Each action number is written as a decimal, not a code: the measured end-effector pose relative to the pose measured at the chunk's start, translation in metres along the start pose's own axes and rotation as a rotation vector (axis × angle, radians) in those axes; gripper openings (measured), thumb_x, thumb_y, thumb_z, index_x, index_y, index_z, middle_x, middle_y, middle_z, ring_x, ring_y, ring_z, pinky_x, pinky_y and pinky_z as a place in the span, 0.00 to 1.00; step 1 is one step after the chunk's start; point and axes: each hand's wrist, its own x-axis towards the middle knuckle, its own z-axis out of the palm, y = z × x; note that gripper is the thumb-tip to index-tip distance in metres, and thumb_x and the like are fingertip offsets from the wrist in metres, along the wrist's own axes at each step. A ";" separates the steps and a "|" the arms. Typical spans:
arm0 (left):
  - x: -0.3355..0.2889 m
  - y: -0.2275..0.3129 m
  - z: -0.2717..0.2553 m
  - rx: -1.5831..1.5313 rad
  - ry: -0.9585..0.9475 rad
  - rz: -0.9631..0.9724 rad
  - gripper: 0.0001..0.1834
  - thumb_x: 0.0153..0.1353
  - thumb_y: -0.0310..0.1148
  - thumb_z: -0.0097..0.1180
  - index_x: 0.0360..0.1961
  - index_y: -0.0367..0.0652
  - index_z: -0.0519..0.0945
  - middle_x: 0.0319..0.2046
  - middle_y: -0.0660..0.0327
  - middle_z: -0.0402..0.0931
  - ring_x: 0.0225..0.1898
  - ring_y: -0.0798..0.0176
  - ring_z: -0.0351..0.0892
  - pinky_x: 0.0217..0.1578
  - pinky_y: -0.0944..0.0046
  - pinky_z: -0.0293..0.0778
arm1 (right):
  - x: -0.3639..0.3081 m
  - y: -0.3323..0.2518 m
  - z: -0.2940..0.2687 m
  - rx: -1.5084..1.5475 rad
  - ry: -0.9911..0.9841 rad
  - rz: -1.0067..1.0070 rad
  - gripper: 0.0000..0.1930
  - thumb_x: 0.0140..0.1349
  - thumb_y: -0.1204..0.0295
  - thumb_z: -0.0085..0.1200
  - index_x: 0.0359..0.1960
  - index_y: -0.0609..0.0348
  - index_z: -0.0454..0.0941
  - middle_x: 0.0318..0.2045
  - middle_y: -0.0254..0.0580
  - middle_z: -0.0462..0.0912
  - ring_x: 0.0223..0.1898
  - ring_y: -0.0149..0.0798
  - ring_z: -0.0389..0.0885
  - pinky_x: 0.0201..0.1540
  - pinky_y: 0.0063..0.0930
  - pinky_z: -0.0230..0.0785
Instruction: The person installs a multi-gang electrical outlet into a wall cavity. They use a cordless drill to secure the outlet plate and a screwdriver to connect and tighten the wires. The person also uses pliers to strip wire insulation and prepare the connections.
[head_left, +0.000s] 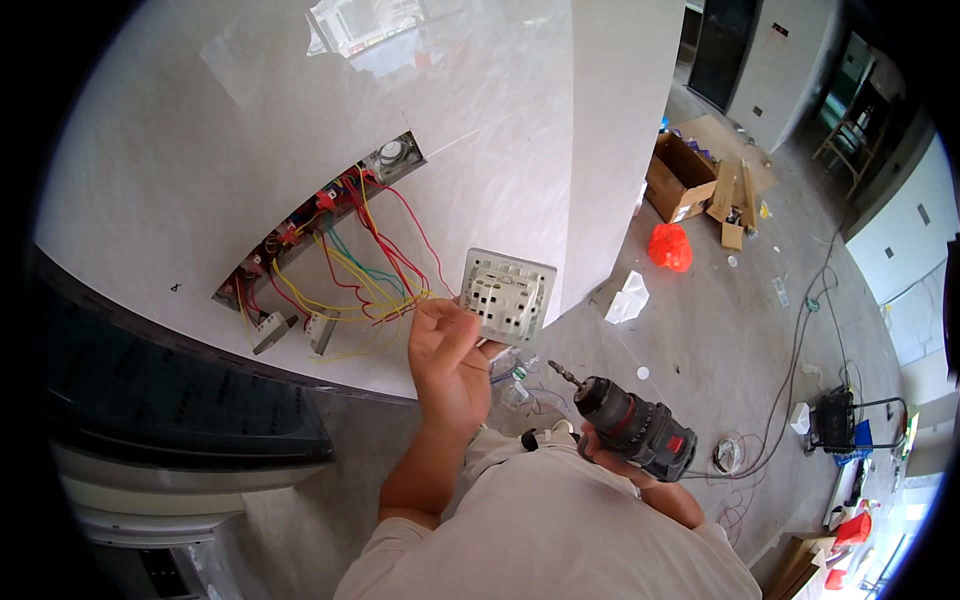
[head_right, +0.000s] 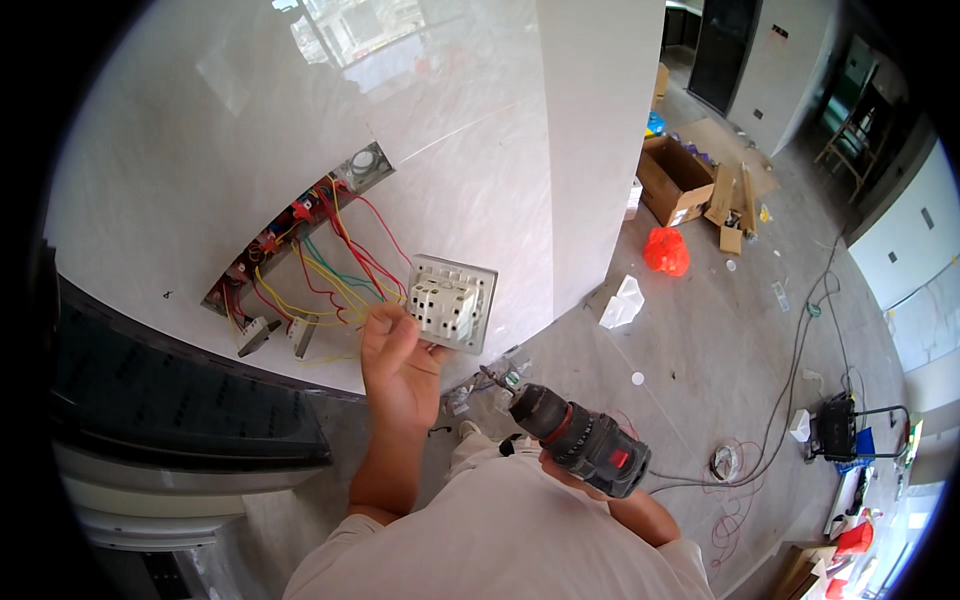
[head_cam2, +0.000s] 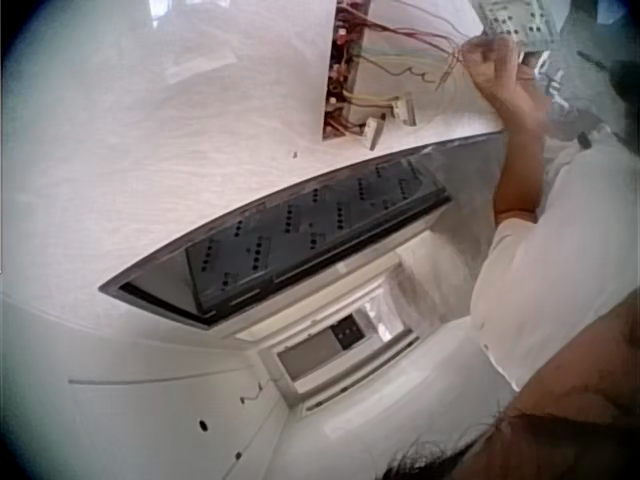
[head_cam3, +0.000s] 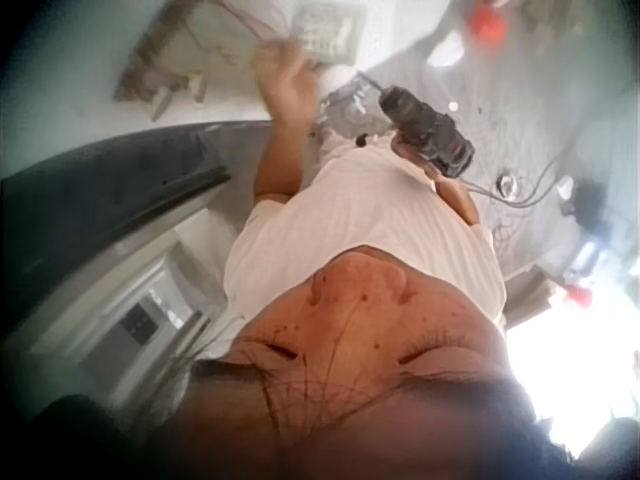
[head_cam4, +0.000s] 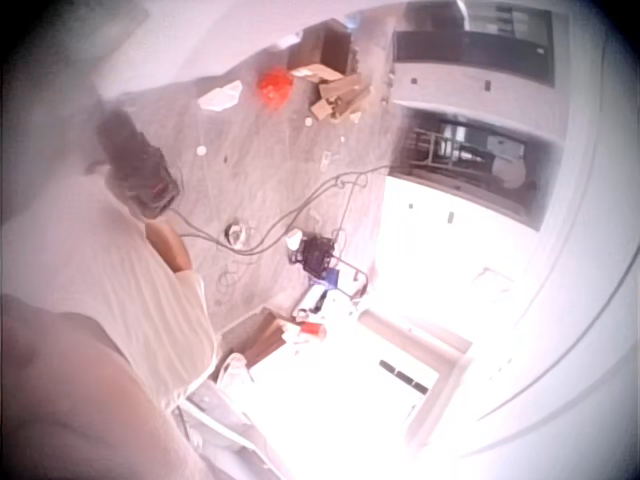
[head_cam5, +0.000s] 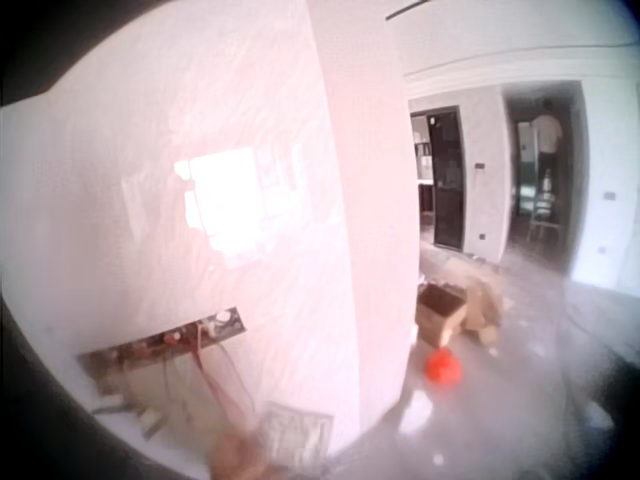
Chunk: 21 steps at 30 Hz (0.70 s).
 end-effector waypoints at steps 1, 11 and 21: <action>-0.003 -0.002 0.006 -0.003 -0.017 -0.016 0.22 0.68 0.23 0.54 0.62 0.41 0.69 0.50 0.52 0.77 0.52 0.53 0.83 0.55 0.49 0.82 | -0.002 0.002 0.003 -0.072 0.004 0.009 0.18 0.48 0.69 0.75 0.42 0.49 0.86 0.35 0.37 0.87 0.36 0.43 0.88 0.39 0.34 0.79; -0.025 -0.015 0.032 -0.030 -0.142 -0.017 0.37 0.64 0.22 0.55 0.74 0.37 0.57 0.66 0.46 0.66 0.67 0.48 0.70 0.65 0.44 0.72 | 0.001 -0.037 0.012 0.350 -0.009 0.153 0.19 0.64 0.78 0.64 0.56 0.55 0.79 0.44 0.35 0.85 0.44 0.32 0.84 0.49 0.29 0.77; -0.034 -0.028 0.028 -0.037 -0.233 0.093 0.32 0.61 0.17 0.59 0.67 0.33 0.66 0.62 0.47 0.70 0.64 0.55 0.72 0.66 0.52 0.67 | 0.001 -0.050 0.005 0.414 -0.099 0.198 0.17 0.67 0.76 0.62 0.57 0.57 0.77 0.48 0.33 0.83 0.46 0.30 0.81 0.53 0.29 0.75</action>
